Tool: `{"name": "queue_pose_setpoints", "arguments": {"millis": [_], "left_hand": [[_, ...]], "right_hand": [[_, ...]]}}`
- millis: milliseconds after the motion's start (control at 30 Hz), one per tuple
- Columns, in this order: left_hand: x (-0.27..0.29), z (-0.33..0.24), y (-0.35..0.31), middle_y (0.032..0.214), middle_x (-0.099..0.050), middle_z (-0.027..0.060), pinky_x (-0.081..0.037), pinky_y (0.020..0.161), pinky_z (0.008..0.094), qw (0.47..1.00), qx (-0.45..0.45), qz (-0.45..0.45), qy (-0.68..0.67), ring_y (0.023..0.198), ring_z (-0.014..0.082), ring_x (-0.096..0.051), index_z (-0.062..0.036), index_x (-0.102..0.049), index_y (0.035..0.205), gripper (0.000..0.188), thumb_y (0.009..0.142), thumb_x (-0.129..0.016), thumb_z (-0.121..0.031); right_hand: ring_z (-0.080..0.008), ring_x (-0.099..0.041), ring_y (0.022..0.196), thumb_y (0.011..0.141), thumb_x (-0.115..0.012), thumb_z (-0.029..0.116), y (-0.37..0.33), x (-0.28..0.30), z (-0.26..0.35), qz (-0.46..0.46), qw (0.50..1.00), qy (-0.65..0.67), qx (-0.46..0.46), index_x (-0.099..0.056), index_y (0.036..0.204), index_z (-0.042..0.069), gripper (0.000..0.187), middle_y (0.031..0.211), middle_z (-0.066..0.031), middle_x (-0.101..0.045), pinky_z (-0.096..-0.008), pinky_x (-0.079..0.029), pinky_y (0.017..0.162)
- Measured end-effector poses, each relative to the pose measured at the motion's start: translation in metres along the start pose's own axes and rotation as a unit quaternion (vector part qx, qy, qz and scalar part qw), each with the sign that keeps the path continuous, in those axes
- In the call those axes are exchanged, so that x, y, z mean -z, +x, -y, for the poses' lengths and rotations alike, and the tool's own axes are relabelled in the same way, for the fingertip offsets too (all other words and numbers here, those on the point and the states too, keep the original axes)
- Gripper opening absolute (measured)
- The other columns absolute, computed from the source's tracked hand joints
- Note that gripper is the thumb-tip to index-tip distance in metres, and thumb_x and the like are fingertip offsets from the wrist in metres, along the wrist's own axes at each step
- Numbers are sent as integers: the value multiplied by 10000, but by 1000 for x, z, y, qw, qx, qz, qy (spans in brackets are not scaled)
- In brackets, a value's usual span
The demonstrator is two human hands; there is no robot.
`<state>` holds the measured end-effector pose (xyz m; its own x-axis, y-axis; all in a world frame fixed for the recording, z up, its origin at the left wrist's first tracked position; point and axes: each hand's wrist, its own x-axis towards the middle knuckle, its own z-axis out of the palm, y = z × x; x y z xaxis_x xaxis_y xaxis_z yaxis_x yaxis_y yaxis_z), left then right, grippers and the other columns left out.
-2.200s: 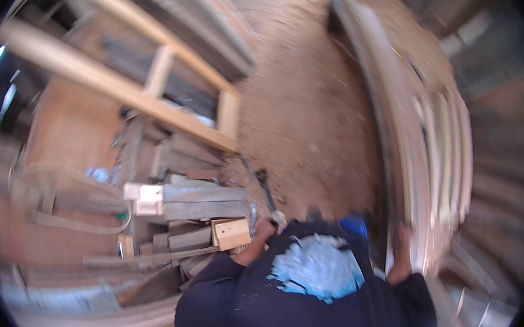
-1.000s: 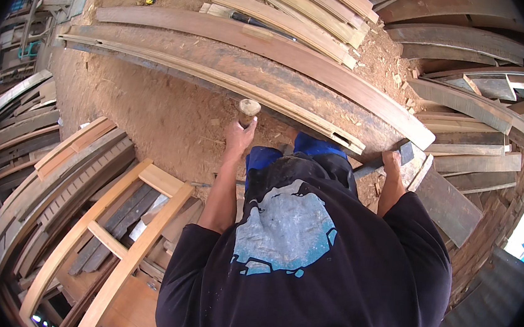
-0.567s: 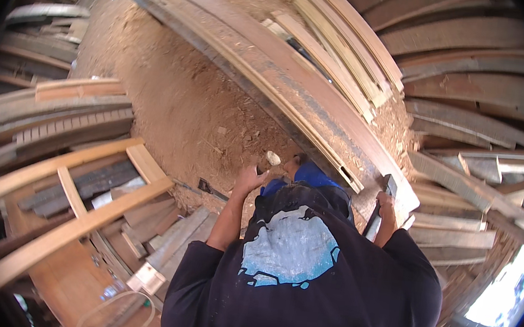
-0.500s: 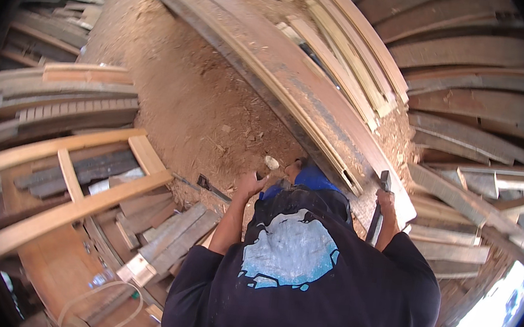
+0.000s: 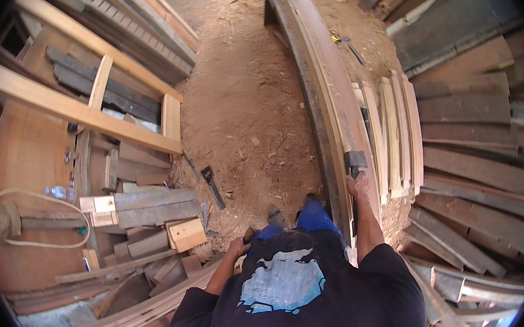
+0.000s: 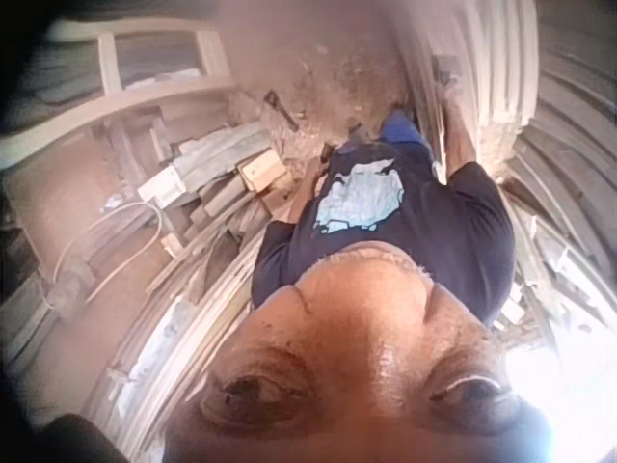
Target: The person uses a hammer and a wooden dowel to repeatedly strike and shape a small piece of wood. They hold the dowel in place with their bare foot while striking it with the hammer.
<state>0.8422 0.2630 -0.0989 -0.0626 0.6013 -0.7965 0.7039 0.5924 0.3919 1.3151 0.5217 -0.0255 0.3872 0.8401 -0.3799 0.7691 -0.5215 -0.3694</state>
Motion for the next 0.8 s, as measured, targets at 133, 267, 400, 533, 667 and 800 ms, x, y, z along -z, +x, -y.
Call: {"name": "queue_pose_setpoints", "arguments": {"millis": [133, 267, 400, 533, 667, 800], "left_hand": [[-32, 15, -17, 768, -714, 128, -547, 663, 389, 983, 94, -20, -159, 685, 241, -702, -14, -704, 954, 440, 824, -736, -433], [-86, 22, -37, 726, -690, 110, -536, 611, 367, 944, 184, -80, -263, 623, 204, -680, -10, -692, 903, 424, 846, -733, -428], [-109, -10, -59, 869, -735, 165, -557, 716, 406, 906, 235, -100, -338, 776, 264, -729, 17, -704, 1007, 481, 839, -730, -433], [-131, -32, -71, 1015, -740, 207, -542, 849, 414, 911, 180, -142, -344, 964, 315, -719, 5, -704, 1123, 518, 824, -745, -416], [-149, -31, -66, 1052, -737, 204, -532, 881, 406, 896, 155, -153, -386, 989, 318, -715, -12, -711, 1132, 510, 818, -757, -411], [-154, -17, -60, 1087, -728, 213, -523, 933, 422, 939, 144, -89, -301, 1044, 354, -697, -24, -703, 1157, 550, 821, -730, -459]], "right_hand": [[-483, -561, 1202, 863, -693, 406, 7, -15, 0, -15, 999, -23, 18, -405, 1422, -54, 779, 1245, -346, -593, -520, -431, 1044], [-483, -592, 1165, 852, -728, 394, 4, -8, 14, 14, 993, -103, 56, -375, 1411, -63, 804, 1210, -341, -614, -519, -475, 1004], [-470, -624, 1130, 819, -772, 393, 3, 7, 17, 68, 982, -168, 58, -380, 1380, -72, 828, 1169, -328, -641, -521, -497, 979], [-460, -643, 1099, 801, -788, 401, 12, -6, 7, 56, 982, -173, 49, -366, 1386, -68, 861, 1163, -321, -646, -522, -505, 966], [-466, -633, 1110, 806, -786, 396, 21, -17, 4, 24, 986, -149, 66, -394, 1336, -53, 798, 1163, -317, -642, -520, -501, 966], [-462, -623, 1129, 765, -826, 404, 22, -19, 6, 21, 987, -146, 61, -424, 1291, -45, 800, 1165, -313, -641, -516, -495, 974]]}}
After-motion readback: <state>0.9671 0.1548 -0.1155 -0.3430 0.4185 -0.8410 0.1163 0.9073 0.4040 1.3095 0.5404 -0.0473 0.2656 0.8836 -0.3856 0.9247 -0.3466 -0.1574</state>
